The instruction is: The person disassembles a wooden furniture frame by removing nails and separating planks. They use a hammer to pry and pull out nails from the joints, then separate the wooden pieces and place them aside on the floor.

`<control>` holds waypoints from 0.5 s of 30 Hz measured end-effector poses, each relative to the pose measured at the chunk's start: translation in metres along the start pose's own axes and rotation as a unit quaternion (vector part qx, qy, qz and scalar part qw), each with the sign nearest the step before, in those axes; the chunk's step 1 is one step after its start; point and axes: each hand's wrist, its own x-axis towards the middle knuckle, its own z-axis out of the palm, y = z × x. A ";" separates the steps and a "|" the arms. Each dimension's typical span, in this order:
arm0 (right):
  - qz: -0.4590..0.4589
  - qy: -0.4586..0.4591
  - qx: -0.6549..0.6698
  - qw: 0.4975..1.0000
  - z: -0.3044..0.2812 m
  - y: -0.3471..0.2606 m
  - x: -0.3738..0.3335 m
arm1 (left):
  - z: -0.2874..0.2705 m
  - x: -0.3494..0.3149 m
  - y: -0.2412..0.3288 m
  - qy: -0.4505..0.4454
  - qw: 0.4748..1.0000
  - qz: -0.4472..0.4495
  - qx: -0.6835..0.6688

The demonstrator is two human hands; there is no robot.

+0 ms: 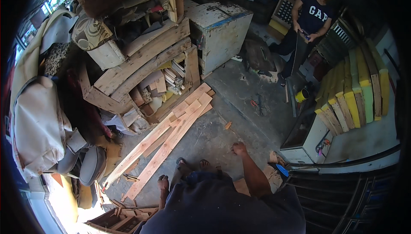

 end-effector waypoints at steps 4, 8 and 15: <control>-0.056 0.021 0.126 0.990 -0.029 -0.039 -0.029 | 0.028 0.018 0.078 -0.201 0.977 0.068 0.012; -0.252 0.183 0.191 0.931 -0.102 -0.094 -0.039 | 0.016 0.056 0.049 -0.176 0.977 -0.084 -0.090; -0.385 0.473 -0.253 0.751 -0.316 -0.203 -0.025 | -0.010 0.042 -0.023 0.020 0.950 -0.248 -0.187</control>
